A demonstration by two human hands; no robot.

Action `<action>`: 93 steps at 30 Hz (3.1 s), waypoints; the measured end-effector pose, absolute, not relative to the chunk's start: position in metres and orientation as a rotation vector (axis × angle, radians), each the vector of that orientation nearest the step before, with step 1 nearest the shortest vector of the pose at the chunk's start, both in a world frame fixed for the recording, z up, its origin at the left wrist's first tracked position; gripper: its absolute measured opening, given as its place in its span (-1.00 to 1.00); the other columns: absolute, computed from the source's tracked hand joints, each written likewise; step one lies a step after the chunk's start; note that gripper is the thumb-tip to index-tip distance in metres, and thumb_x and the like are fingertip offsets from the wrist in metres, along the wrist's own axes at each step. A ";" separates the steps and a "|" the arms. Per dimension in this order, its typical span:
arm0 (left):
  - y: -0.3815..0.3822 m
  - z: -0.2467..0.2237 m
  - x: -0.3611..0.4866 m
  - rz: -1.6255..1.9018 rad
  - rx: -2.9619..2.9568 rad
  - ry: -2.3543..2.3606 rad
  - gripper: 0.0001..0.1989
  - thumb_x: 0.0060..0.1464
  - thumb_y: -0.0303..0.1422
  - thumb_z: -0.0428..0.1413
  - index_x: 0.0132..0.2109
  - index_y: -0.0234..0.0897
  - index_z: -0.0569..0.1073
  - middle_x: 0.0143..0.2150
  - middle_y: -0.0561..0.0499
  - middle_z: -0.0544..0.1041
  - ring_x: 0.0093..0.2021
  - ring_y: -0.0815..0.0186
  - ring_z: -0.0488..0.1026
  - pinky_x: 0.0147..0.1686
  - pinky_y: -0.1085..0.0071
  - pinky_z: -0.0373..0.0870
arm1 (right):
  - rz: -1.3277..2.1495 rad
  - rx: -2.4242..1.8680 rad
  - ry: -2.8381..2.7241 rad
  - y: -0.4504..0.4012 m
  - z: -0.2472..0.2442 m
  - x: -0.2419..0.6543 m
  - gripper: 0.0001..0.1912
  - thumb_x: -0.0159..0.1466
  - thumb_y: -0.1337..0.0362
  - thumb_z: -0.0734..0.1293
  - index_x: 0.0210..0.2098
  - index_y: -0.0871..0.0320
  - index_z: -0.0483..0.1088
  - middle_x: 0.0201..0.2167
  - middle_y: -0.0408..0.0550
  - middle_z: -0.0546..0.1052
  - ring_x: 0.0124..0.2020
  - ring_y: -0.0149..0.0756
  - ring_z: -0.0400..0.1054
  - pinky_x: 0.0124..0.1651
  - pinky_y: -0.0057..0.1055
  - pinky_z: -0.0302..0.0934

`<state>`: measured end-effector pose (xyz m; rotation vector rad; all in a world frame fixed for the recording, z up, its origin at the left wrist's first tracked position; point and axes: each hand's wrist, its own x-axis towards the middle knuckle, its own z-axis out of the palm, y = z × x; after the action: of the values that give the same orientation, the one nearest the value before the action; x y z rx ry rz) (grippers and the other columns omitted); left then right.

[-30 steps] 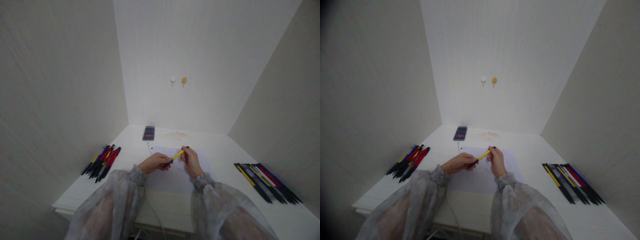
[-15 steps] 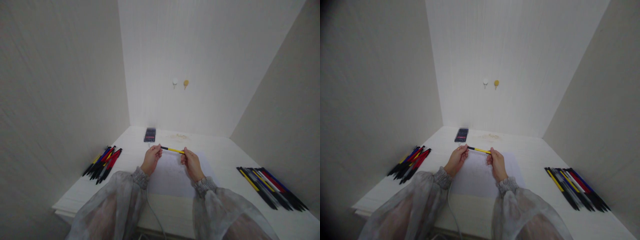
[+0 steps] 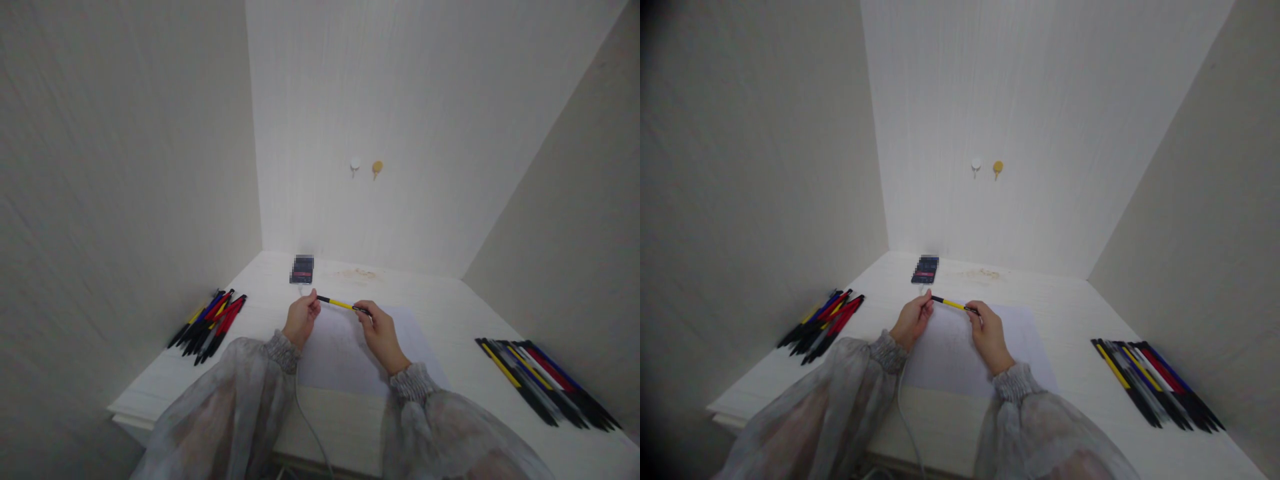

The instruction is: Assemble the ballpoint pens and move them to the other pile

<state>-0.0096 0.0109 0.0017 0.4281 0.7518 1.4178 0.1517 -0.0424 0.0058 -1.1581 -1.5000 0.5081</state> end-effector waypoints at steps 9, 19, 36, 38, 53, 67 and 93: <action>0.009 0.001 -0.007 1.447 0.547 0.666 -0.80 -0.22 -0.38 0.19 -0.54 -0.36 0.30 -0.64 0.14 0.29 -0.62 0.57 0.22 -0.57 0.63 0.20 | 1.172 -1.185 -1.070 -0.039 0.004 0.155 -0.69 0.01 0.08 0.28 -0.57 0.25 0.34 -0.75 -0.15 0.37 -0.77 -0.53 0.12 -0.69 -0.55 0.00; 0.007 0.002 -0.006 1.448 0.642 0.652 -0.77 -0.24 -0.32 0.20 -0.49 -0.36 0.30 -0.61 0.14 0.29 -0.60 0.57 0.22 -0.54 0.62 0.19 | 1.556 -1.084 -0.774 -0.038 0.004 0.160 -0.77 0.09 0.17 0.24 -0.47 0.24 0.32 -0.66 -0.07 0.42 -0.70 -0.44 0.26 -0.59 -0.44 0.21; 0.008 0.000 -0.005 1.428 0.653 0.687 -0.79 -0.23 -0.34 0.19 -0.49 -0.35 0.30 -0.59 0.14 0.27 -0.61 0.57 0.20 -0.56 0.62 0.17 | 1.382 -0.992 -0.773 -0.029 -0.006 0.164 -0.87 -0.10 0.47 0.36 -0.58 0.20 0.30 -0.63 -0.18 0.42 -0.57 -0.48 0.33 -0.43 -0.55 0.25; 0.008 0.000 -0.006 1.441 0.649 0.672 -0.79 -0.23 -0.36 0.18 -0.48 -0.35 0.30 -0.59 0.14 0.27 -0.60 0.58 0.20 -0.55 0.63 0.18 | 1.375 -0.958 -0.765 -0.030 -0.005 0.165 -0.87 -0.07 0.41 0.36 -0.53 0.18 0.31 -0.56 -0.16 0.45 -0.49 -0.43 0.36 -0.35 -0.49 0.27; 0.008 0.003 -0.004 1.441 0.589 0.662 -0.90 -0.10 -0.42 0.11 -0.43 -0.35 0.32 -0.46 0.04 0.40 -0.43 0.50 0.38 -0.30 0.55 0.32 | 1.553 -1.006 -0.726 -0.033 0.000 0.166 -0.87 0.08 0.25 0.28 -0.42 0.20 0.32 -0.51 -0.04 0.47 -0.51 -0.35 0.38 -0.39 -0.35 0.31; 0.009 0.000 -0.005 1.413 0.583 0.665 -0.91 -0.09 -0.44 0.10 -0.45 -0.35 0.33 -0.45 0.03 0.41 -0.41 0.48 0.40 -0.30 0.54 0.34 | 1.470 -1.068 -0.835 -0.031 -0.005 0.166 -0.89 0.03 0.24 0.29 -0.48 0.17 0.32 -0.51 -0.06 0.47 -0.53 -0.36 0.37 -0.39 -0.37 0.31; 0.018 -0.015 -0.009 1.305 0.764 0.954 -0.87 -0.09 -0.42 0.10 -0.46 -0.36 0.28 -0.54 0.06 0.41 -0.52 0.48 0.40 -0.40 0.54 0.35 | 0.700 -1.544 -1.080 -0.018 0.009 0.226 -0.88 -0.09 0.33 0.16 -0.65 0.21 0.30 -0.83 -0.24 0.20 -0.78 -0.48 0.03 -0.71 -0.50 -0.10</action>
<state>-0.0091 0.0177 -0.0147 0.7636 0.9541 1.3049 0.2264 -0.0175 0.0086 -1.5435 -1.0796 0.6999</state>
